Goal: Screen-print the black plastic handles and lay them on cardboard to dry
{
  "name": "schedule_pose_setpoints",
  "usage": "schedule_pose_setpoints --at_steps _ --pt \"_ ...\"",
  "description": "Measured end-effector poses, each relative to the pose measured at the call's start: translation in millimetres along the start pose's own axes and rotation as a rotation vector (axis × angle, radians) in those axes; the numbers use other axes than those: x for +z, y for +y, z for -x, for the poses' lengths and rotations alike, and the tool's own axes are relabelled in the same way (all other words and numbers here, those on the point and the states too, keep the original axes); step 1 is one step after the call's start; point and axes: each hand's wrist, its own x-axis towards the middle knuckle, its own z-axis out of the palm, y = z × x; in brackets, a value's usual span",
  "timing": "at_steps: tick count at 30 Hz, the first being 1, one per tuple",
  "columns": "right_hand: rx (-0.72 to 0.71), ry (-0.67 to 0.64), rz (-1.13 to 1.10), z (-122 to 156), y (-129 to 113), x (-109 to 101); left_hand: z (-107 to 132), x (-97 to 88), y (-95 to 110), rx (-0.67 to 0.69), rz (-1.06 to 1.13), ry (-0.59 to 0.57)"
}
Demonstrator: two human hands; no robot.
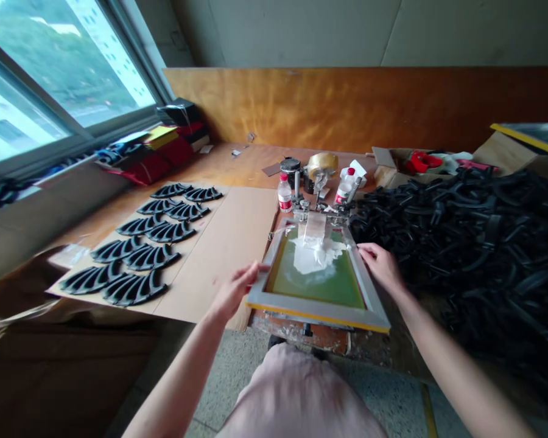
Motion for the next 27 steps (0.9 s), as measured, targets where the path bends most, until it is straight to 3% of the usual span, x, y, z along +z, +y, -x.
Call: schedule_pose_setpoints --at_steps 4,6,9,14,18,21,24,27 --pt "-0.244 0.070 0.178 -21.3 -45.2 29.9 -2.8 -7.7 -76.1 -0.116 -0.046 -0.055" --pt "-0.333 0.012 0.338 -31.3 -64.7 50.6 -11.4 -4.2 -101.0 -0.106 -0.049 -0.010" --pt "-0.320 -0.163 0.556 -39.1 -82.7 76.1 -22.8 0.7 -123.2 -0.100 -0.031 0.036" --pt "-0.230 -0.408 0.723 -31.5 -92.2 84.2 -28.4 0.0 -137.1 -0.092 -0.008 0.038" --pt "-0.235 -0.309 0.767 -20.3 -90.1 76.6 -27.2 -1.1 -137.8 -0.085 -0.035 0.028" --pt "-0.236 -0.261 0.802 -13.2 -84.0 84.4 -26.5 0.1 -136.3 -0.087 -0.038 0.024" --pt "-0.322 -0.276 0.792 1.7 -75.6 99.1 -26.3 1.3 -135.1 -0.116 0.006 0.010" --pt "-0.531 -0.367 0.717 26.6 -67.2 100.4 -26.1 1.2 -135.2 -0.130 0.025 0.004"
